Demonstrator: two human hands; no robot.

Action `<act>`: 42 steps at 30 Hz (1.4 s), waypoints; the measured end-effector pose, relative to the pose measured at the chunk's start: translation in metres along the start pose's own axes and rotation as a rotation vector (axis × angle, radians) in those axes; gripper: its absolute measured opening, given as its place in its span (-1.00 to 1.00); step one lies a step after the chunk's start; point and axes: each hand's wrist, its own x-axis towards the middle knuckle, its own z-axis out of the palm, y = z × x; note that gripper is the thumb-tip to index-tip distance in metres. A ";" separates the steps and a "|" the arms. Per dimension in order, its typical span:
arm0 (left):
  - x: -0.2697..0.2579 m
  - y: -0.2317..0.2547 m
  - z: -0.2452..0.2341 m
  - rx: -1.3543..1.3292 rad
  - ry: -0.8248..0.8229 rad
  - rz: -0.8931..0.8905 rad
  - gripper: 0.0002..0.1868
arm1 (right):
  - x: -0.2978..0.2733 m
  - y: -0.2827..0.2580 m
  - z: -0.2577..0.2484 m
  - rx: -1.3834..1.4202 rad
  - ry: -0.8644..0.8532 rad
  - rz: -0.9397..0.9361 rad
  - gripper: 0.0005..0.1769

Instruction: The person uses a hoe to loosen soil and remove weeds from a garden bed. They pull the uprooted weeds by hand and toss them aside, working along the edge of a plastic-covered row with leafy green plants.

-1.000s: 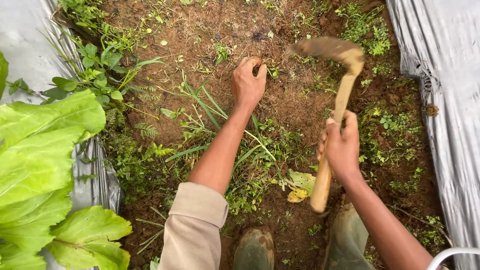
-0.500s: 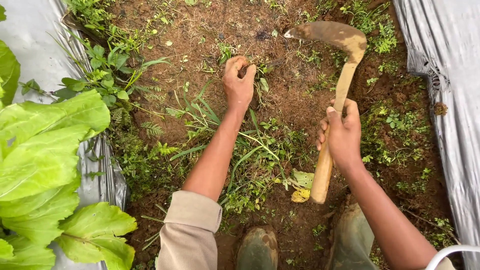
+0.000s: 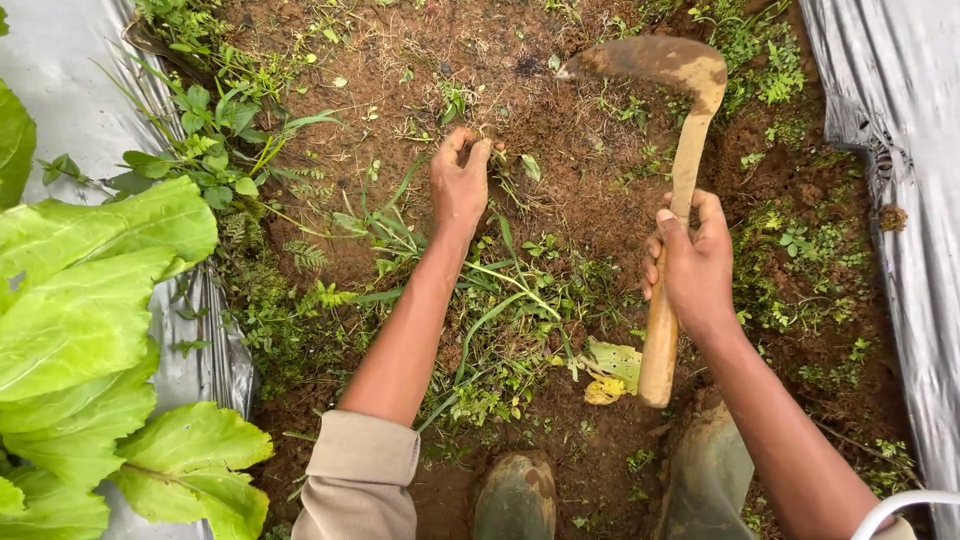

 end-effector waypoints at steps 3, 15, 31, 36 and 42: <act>-0.012 0.029 0.006 0.054 0.044 -0.040 -0.72 | 0.001 -0.002 0.011 0.033 0.047 -0.046 -0.74; -0.008 -0.007 -0.009 0.091 0.062 0.037 -0.92 | -0.008 0.005 0.014 -0.060 -0.067 0.010 -0.75; -0.048 0.047 -0.041 0.800 -0.151 0.149 -0.66 | -0.017 0.022 0.007 0.012 -0.071 0.089 -0.75; -0.037 0.039 -0.030 0.811 -0.133 0.349 -0.51 | -0.025 0.038 -0.003 -0.130 -0.139 0.169 -0.76; -0.044 0.042 -0.022 0.819 -0.327 0.421 -0.65 | -0.045 0.050 -0.015 -0.184 -0.214 0.333 -0.70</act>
